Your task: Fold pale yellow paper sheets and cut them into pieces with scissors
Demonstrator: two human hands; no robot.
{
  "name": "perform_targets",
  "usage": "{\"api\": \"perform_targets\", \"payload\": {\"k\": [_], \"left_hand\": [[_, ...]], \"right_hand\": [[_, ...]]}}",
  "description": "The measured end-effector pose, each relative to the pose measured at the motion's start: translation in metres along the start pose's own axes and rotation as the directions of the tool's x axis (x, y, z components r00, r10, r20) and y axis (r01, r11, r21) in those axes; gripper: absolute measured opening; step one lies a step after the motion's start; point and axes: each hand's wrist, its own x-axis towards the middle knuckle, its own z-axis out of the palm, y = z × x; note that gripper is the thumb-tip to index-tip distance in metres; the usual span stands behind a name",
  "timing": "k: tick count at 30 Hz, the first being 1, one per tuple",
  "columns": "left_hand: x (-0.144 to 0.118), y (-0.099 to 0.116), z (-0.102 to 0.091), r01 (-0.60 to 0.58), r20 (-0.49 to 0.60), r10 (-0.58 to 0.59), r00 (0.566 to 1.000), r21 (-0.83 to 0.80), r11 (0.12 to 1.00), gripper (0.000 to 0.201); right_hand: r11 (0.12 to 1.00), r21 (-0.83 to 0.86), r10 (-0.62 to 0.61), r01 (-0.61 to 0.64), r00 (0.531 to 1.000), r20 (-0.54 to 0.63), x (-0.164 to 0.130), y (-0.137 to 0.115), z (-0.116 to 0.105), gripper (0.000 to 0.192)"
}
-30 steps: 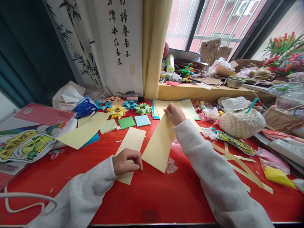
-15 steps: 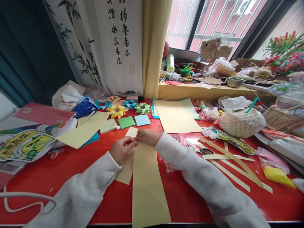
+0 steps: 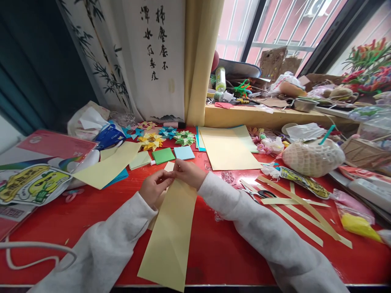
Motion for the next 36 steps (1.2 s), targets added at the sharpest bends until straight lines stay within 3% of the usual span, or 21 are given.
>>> {"api": "perform_targets", "payload": {"k": [12,20,30,36], "left_hand": [[-0.004,0.006,0.001,-0.050,0.019,0.049,0.999,0.062,0.997,0.017],[-0.007,0.005,0.005,-0.175,0.104,0.155,0.982,0.211,0.962,0.015],[-0.010,0.011,0.006,-0.259,0.159,0.219,0.963,0.306,0.916,0.014],[-0.011,0.013,0.007,-0.354,0.200,0.297,0.934,0.394,0.848,0.011]], "right_hand": [[0.996,-0.085,0.006,-0.016,0.993,-0.116,0.004,0.003,-0.017,0.031],[0.996,-0.090,-0.015,-0.010,0.964,-0.267,0.002,0.012,-0.041,0.030],[0.988,-0.151,-0.031,-0.040,0.896,-0.443,-0.004,0.024,-0.082,0.033],[0.986,-0.160,-0.065,-0.036,0.814,-0.577,-0.009,0.027,-0.108,0.033]]}}
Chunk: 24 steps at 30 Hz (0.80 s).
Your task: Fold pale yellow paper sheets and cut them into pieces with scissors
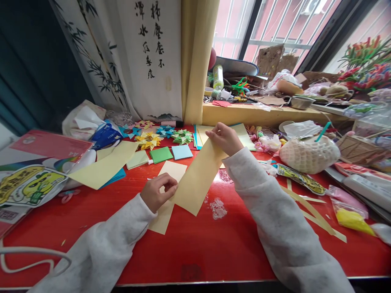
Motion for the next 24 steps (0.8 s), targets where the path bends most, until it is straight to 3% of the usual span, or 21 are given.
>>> {"api": "perform_targets", "payload": {"k": [9,12,14,17,20,22,24], "left_hand": [[-0.005,-0.004,0.008,-0.104,0.046,0.105,0.993,-0.012,0.994,0.009],[-0.003,-0.009,0.012,-0.071,0.036,0.071,0.997,-0.008,0.997,0.008],[-0.001,-0.013,0.011,0.013,-0.084,-0.016,0.996,-0.039,0.999,0.011],[0.003,-0.014,0.006,0.084,-0.298,-0.115,0.948,-0.113,0.990,0.032],[0.005,-0.012,-0.001,0.044,-0.456,-0.044,0.889,-0.012,0.999,0.055],[0.005,-0.009,-0.004,0.002,-0.488,0.048,0.872,0.101,0.995,0.056],[0.003,-0.006,-0.007,-0.020,-0.377,0.056,0.925,0.101,0.995,0.037]], "right_hand": [[0.997,-0.073,-0.005,-0.015,0.964,-0.265,0.006,-0.001,-0.043,0.033],[0.999,-0.047,0.001,-0.017,0.951,-0.309,0.005,-0.008,-0.053,0.035],[0.999,-0.031,0.002,-0.011,0.959,-0.284,0.002,-0.017,-0.052,0.035],[1.000,-0.002,-0.001,0.001,0.977,-0.212,-0.006,-0.035,-0.041,0.033],[0.996,0.077,-0.034,0.042,0.994,-0.100,-0.016,-0.054,-0.026,0.032],[0.988,0.143,-0.053,0.057,0.998,-0.027,-0.023,-0.065,-0.019,0.032],[0.980,0.193,-0.056,0.044,0.997,0.057,-0.028,-0.075,-0.016,0.032]]}}
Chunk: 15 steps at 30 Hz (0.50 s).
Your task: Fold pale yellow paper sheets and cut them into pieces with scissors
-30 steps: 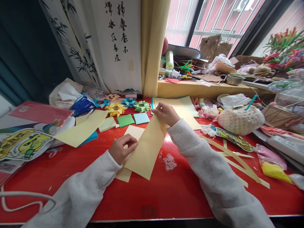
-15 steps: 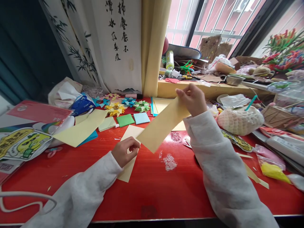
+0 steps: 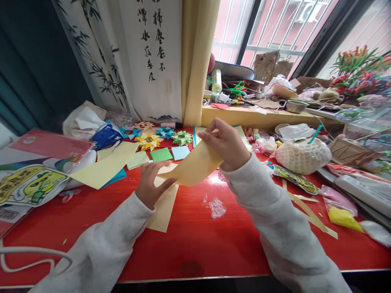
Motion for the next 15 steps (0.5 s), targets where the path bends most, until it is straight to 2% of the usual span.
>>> {"api": "perform_targets", "payload": {"k": [2,4,6,8,10,12,13,15], "left_hand": [[-0.001,0.002,-0.003,0.141,0.214,-0.112,0.970,-0.125,0.982,0.028],[-0.003,0.004,-0.004,0.384,0.351,-0.281,0.893,-0.270,0.883,0.030],[-0.004,0.006,-0.004,0.564,0.393,-0.423,0.817,-0.385,0.731,0.032],[-0.005,0.008,-0.003,0.646,0.432,-0.482,0.762,-0.466,0.604,0.035],[-0.006,0.011,-0.001,0.691,0.521,-0.456,0.721,-0.502,0.519,0.037],[-0.008,0.015,0.001,0.720,0.633,-0.367,0.682,-0.490,0.492,0.039],[-0.009,0.017,0.002,0.732,0.696,-0.306,0.649,-0.463,0.500,0.039],[-0.011,0.019,0.003,0.747,0.817,-0.166,0.552,-0.397,0.533,0.038]], "right_hand": [[0.999,0.026,0.039,-0.041,0.996,0.078,-0.004,-0.005,-0.001,0.031],[0.991,0.061,0.110,-0.121,0.980,0.164,-0.008,-0.006,-0.007,0.031],[0.960,0.144,0.190,-0.241,0.935,0.299,-0.013,0.000,-0.016,0.034],[0.897,0.229,0.253,-0.378,0.864,0.435,-0.018,0.010,-0.024,0.035],[0.834,0.285,0.307,-0.472,0.826,0.473,-0.025,0.020,-0.030,0.033],[0.794,0.322,0.362,-0.516,0.826,0.432,-0.031,0.028,-0.032,0.031],[0.781,0.334,0.384,-0.527,0.828,0.409,-0.034,0.031,-0.033,0.031],[0.769,0.341,0.409,-0.540,0.827,0.387,-0.038,0.035,-0.033,0.032]]}}
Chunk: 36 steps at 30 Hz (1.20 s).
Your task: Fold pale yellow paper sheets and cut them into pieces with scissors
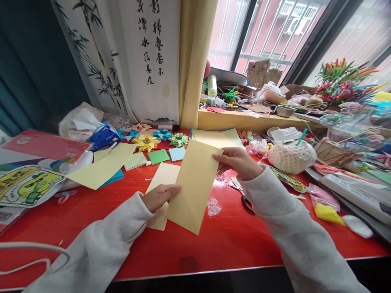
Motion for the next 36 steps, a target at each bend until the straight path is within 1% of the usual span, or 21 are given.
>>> {"api": "perform_targets", "payload": {"k": [1,2,3,4,5,6,8,9,10,12,14,17,19,21,22,23,25,27,28,32,36], "left_hand": [[0.000,-0.001,0.001,0.018,0.087,-0.020,0.996,0.021,1.000,0.038],[0.000,-0.001,0.001,0.023,0.146,-0.029,0.989,0.042,0.999,0.038],[0.001,-0.002,0.001,0.007,0.167,-0.018,0.986,0.063,0.998,0.037],[0.002,-0.003,0.000,-0.033,0.140,0.021,0.990,0.084,0.996,0.037],[0.004,-0.003,-0.001,-0.088,0.077,0.080,0.994,0.106,0.990,0.037],[0.005,-0.003,-0.003,-0.149,-0.001,0.150,0.989,0.130,0.980,0.038],[0.006,-0.001,-0.008,-0.250,-0.144,0.271,0.952,0.144,0.957,0.039],[0.006,0.001,-0.010,-0.285,-0.193,0.306,0.932,0.129,0.950,0.038],[0.006,0.002,-0.011,-0.306,-0.220,0.324,0.920,0.110,0.946,0.037],[0.004,0.006,-0.011,-0.329,-0.242,0.337,0.910,0.074,0.941,0.034],[0.003,0.008,-0.010,-0.343,-0.262,0.344,0.902,0.050,0.938,0.034],[0.003,0.008,-0.008,-0.357,-0.304,0.361,0.882,0.072,0.931,0.040],[0.005,0.005,-0.008,-0.346,-0.298,0.372,0.879,0.138,0.928,0.046],[0.006,0.001,-0.007,-0.315,-0.272,0.371,0.888,0.230,0.921,0.052],[0.007,-0.001,-0.007,-0.300,-0.259,0.375,0.890,0.286,0.910,0.053],[0.007,-0.004,-0.006,-0.291,-0.247,0.386,0.889,0.348,0.891,0.053],[0.007,-0.007,-0.006,-0.290,-0.223,0.436,0.872,0.484,0.826,0.051],[0.007,-0.010,-0.006,-0.293,-0.200,0.490,0.848,0.594,0.749,0.047],[0.008,-0.012,-0.006,-0.292,-0.194,0.510,0.838,0.631,0.719,0.047],[0.011,-0.019,-0.008,-0.291,-0.175,0.556,0.812,0.705,0.647,0.045],[0.015,-0.024,-0.009,-0.333,-0.136,0.569,0.811,0.692,0.640,0.039]], "right_hand": [[1.000,-0.004,0.001,-0.001,1.000,-0.002,-0.001,0.001,0.000,0.032],[1.000,-0.017,-0.002,0.002,1.000,0.000,-0.003,0.002,0.001,0.032],[0.999,-0.035,-0.006,0.006,1.000,0.002,-0.005,0.001,0.002,0.032],[0.999,-0.054,-0.011,0.011,1.000,0.005,-0.007,0.001,0.002,0.032],[0.997,-0.074,-0.016,0.017,1.000,0.005,-0.009,0.000,0.004,0.032],[0.995,-0.094,-0.022,0.021,1.000,-0.002,-0.011,-0.002,0.005,0.033],[0.991,-0.130,-0.030,0.027,0.999,-0.021,-0.014,-0.006,0.007,0.034],[0.989,-0.143,-0.030,0.026,0.999,-0.027,-0.015,-0.009,0.008,0.035],[0.988,-0.152,-0.026,0.021,0.999,-0.030,-0.016,-0.012,0.009,0.036],[0.986,-0.167,-0.001,0.000,1.000,-0.011,-0.016,-0.017,0.009,0.036],[0.978,-0.205,0.062,-0.047,0.996,0.063,-0.014,-0.022,0.010,0.036],[0.952,-0.279,0.180,-0.123,0.965,0.188,-0.007,-0.020,0.015,0.035],[0.946,-0.287,0.222,-0.149,0.945,0.241,0.000,-0.010,0.022,0.035],[0.957,-0.253,0.214,-0.145,0.939,0.270,0.006,0.004,0.031,0.036],[0.965,-0.228,0.189,-0.129,0.945,0.265,0.009,0.012,0.036,0.036],[0.973,-0.208,0.149,-0.099,0.959,0.239,0.011,0.019,0.040,0.036],[0.980,-0.199,0.056,-0.025,0.987,0.153,0.015,0.033,0.047,0.036],[0.977,-0.214,0.004,0.016,0.995,0.095,0.018,0.044,0.050,0.032],[0.976,-0.215,0.000,0.019,0.996,0.087,0.019,0.048,0.051,0.030],[0.989,-0.150,0.016,0.000,0.995,0.102,0.020,0.059,0.050,0.031],[1.000,-0.015,0.013,-0.011,0.993,0.118,0.018,0.066,0.048,0.030]]}}
